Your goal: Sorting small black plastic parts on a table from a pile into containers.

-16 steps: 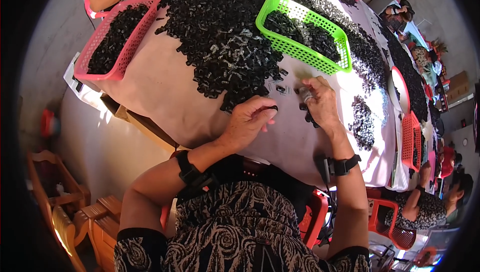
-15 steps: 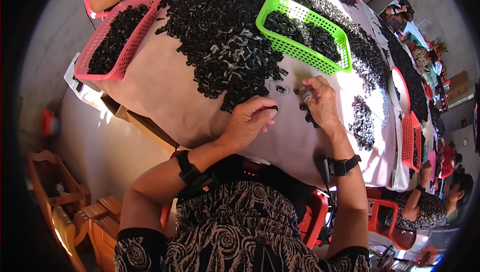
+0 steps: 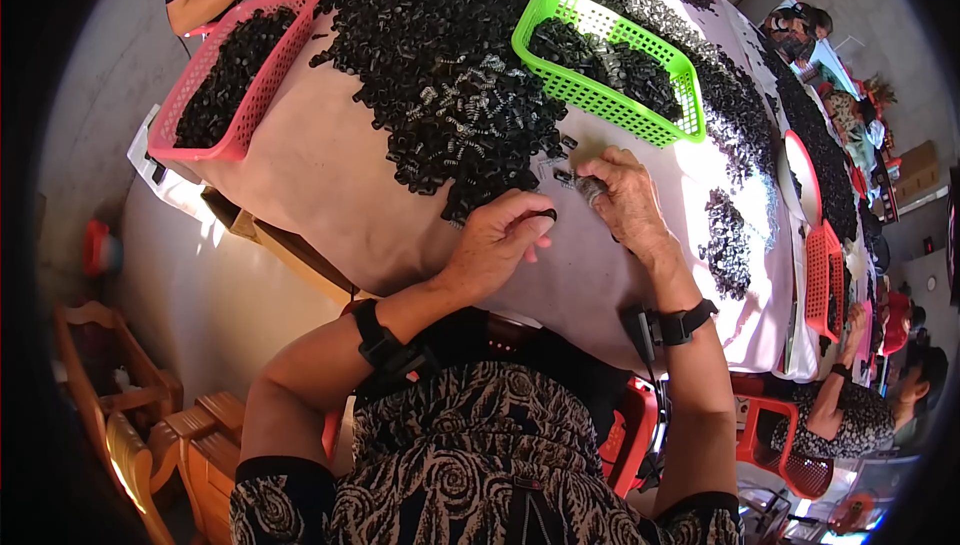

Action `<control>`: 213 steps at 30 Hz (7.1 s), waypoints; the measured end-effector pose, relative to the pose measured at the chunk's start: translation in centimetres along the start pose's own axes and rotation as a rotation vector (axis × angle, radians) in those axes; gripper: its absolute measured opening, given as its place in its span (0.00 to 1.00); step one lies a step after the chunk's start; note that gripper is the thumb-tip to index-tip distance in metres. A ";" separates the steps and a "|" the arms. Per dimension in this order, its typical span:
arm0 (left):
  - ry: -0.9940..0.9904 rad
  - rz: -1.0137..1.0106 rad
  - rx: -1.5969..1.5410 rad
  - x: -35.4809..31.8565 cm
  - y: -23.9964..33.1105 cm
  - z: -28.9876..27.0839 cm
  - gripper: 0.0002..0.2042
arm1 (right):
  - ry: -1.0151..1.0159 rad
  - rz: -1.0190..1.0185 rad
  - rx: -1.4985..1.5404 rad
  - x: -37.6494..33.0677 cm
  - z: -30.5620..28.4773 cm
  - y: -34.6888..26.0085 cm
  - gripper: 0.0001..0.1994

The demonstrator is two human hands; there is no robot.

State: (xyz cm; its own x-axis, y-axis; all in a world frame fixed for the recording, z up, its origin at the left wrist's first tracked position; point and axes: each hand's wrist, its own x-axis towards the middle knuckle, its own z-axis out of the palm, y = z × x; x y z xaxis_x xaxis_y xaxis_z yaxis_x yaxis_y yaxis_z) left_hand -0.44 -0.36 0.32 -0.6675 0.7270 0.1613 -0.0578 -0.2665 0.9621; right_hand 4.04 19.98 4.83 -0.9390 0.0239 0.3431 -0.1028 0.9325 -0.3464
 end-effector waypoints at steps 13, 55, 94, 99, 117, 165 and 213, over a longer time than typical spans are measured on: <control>0.000 0.025 -0.020 -0.1 -0.4 -0.1 0.10 | 0.110 0.259 0.744 -2.8 0.8 -4.5 0.06; 0.217 0.046 -0.205 0.5 0.9 -0.5 0.11 | 0.300 0.442 0.558 -6.0 0.0 -2.3 0.06; 0.220 0.066 -0.120 0.0 0.0 -0.4 0.10 | -0.006 0.021 0.038 -3.2 -0.2 -2.7 0.15; 0.265 0.048 -0.131 0.2 0.4 -0.4 0.10 | -0.035 0.008 -0.115 -3.0 0.3 -3.5 0.19; 0.004 0.131 0.055 -0.2 0.8 0.1 0.08 | 0.102 0.235 0.827 -3.3 0.0 -5.5 0.12; -0.075 0.271 0.410 -1.1 0.3 1.0 0.08 | -0.271 -0.056 0.223 -4.7 -1.9 -5.1 0.12; -0.369 0.201 0.070 -0.8 2.1 1.3 0.09 | -0.478 0.529 1.500 -7.7 -1.2 -5.3 0.14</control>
State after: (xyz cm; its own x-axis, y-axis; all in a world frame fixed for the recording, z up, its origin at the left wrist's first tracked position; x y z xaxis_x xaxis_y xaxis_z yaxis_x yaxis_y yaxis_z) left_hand 0.95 -0.61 2.49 -0.3488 0.8464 0.4025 0.1050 -0.3915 0.9142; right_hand 12.19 15.30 5.09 -0.9509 -0.1654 -0.2617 0.3014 -0.3019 -0.9044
